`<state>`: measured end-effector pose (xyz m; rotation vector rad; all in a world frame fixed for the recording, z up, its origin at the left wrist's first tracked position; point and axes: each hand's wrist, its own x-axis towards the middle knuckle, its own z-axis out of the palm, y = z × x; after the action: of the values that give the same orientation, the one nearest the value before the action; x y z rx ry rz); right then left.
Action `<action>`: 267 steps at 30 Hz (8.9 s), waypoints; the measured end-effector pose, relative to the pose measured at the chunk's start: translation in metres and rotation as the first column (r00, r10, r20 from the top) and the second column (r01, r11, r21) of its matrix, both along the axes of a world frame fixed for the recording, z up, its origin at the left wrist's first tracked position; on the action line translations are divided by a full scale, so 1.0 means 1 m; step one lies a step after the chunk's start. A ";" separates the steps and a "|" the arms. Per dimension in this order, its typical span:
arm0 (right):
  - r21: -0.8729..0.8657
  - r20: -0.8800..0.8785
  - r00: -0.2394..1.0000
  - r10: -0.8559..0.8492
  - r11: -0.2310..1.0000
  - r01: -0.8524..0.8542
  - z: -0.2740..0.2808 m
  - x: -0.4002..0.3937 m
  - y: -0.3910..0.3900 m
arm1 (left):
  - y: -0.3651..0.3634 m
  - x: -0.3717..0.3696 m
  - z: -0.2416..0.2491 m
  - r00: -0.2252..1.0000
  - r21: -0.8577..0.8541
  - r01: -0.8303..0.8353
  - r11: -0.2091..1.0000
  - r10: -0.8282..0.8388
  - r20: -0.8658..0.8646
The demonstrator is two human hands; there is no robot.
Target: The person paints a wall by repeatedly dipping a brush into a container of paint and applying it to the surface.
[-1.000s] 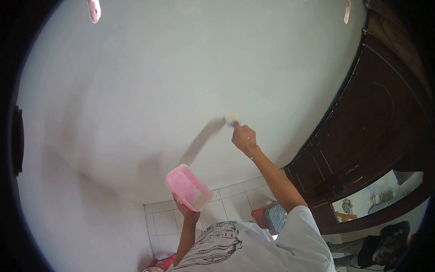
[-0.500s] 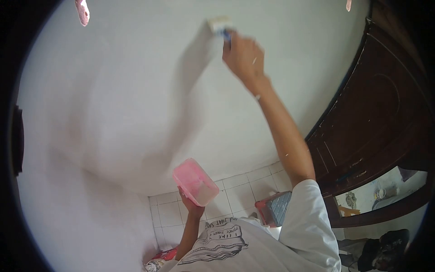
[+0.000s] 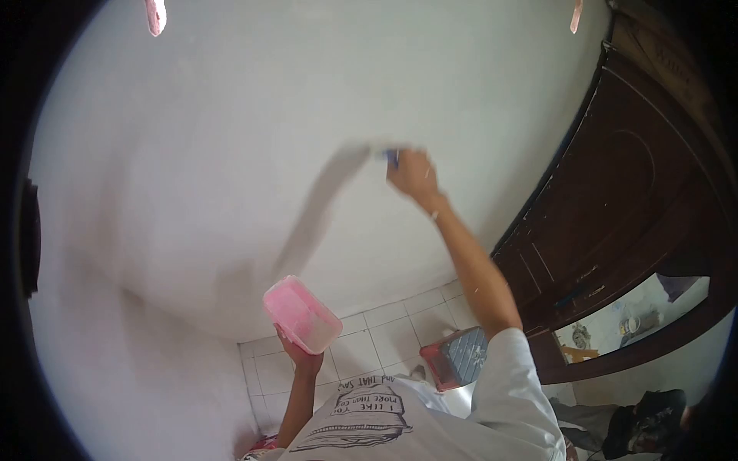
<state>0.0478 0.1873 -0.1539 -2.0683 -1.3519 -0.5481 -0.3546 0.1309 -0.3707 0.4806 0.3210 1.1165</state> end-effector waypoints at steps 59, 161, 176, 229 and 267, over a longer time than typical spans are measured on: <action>-0.291 -0.435 0.901 0.009 0.945 -0.150 -0.284 0.012 -0.050 | -0.108 0.120 -0.036 0.996 -0.320 0.088 0.943 -0.081 0.034; -0.159 -0.221 0.955 0.198 0.959 -0.236 -0.127 -0.071 -0.019 | 0.046 0.026 -0.047 0.934 -0.130 0.356 0.925 -0.353 0.045; 0.308 0.299 0.954 0.030 0.943 -0.126 0.222 -0.030 0.009 | 0.050 0.002 -0.046 0.947 -0.054 0.321 0.946 -0.322 -0.011; -0.241 0.009 0.973 0.232 0.945 -0.223 0.314 -0.101 0.061 | 0.055 0.009 -0.091 0.924 -0.180 0.379 0.908 -0.362 0.120; -0.570 0.055 0.991 0.125 0.818 -0.071 0.315 -0.127 0.047 | 0.063 0.005 -0.085 0.861 -0.124 0.495 0.860 -0.467 0.199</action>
<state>-0.0793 0.2342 0.1615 -2.4354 -1.8362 -0.1991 -0.3494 0.1936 -0.4553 0.2895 0.1366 0.6223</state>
